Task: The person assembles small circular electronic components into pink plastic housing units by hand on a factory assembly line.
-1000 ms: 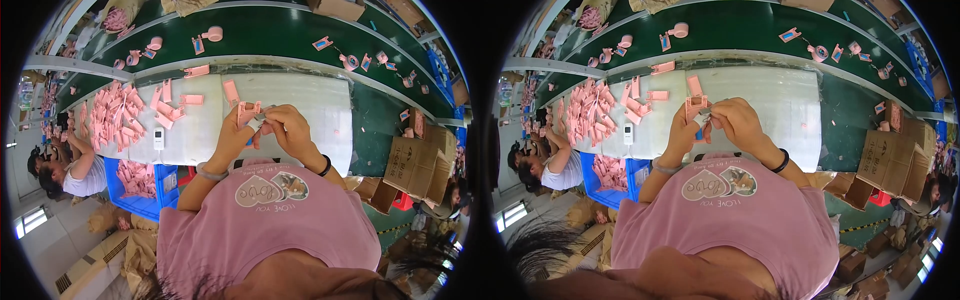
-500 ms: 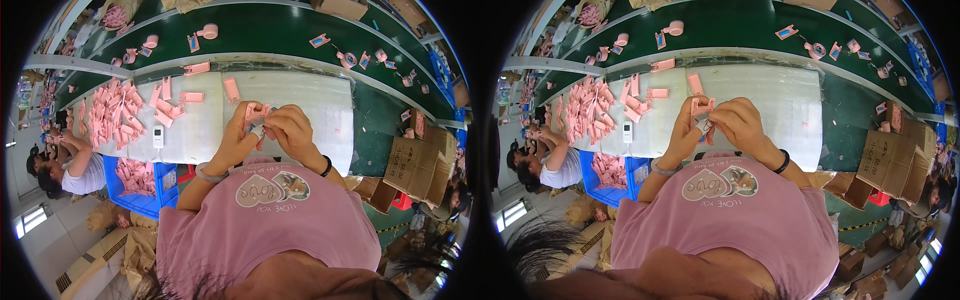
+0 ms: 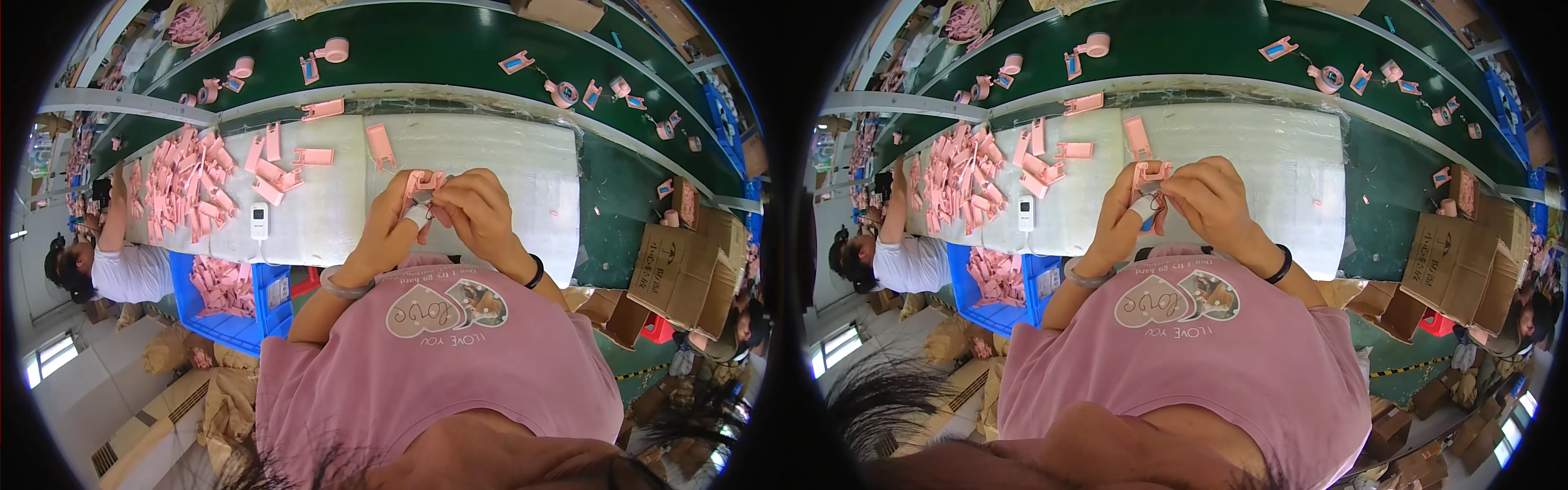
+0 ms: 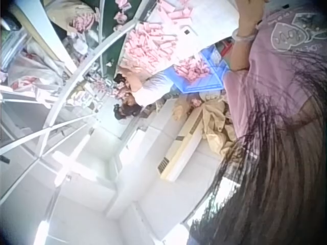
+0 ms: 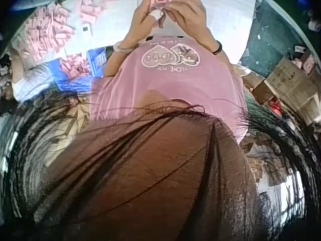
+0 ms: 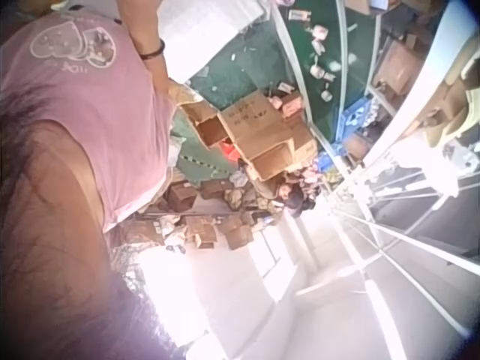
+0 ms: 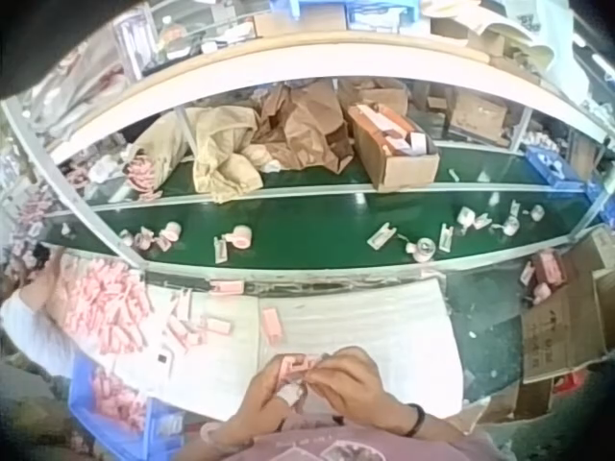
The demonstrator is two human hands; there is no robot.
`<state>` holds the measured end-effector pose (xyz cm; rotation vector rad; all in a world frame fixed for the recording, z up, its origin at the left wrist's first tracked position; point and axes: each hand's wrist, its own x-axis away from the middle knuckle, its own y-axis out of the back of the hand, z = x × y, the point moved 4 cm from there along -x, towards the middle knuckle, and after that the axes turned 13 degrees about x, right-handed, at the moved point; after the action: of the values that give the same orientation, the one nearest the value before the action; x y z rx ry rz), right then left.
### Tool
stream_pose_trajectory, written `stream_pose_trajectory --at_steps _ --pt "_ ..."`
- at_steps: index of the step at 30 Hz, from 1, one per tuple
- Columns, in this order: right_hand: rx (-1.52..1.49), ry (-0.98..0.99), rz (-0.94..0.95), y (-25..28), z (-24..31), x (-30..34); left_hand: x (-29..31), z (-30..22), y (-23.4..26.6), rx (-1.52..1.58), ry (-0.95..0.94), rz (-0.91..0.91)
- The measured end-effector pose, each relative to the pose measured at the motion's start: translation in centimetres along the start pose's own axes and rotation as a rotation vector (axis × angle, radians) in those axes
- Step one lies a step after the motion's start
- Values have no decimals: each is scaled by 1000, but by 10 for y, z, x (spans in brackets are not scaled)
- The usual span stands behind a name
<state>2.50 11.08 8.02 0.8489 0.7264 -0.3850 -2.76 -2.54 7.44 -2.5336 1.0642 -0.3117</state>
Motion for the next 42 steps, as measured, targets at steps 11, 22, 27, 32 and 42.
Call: stream_pose_trajectory --at_steps 11,22,27,32,42 --pt "17 -14 -1 3 2 -1 3 2 -3 -2 -28 10" --pt "15 -24 -5 2 7 1 3 9 -2 -98 -85 -53" --pt "-49 -19 96 -2 1 4 4 3 3 -100 1 -31" --pt "-694 -630 60 -21 -32 35 0 -7 -6 -13 -49 33" --pt "-440 -632 -1 8 -27 14 0 -1 22 -67 -51 -345"
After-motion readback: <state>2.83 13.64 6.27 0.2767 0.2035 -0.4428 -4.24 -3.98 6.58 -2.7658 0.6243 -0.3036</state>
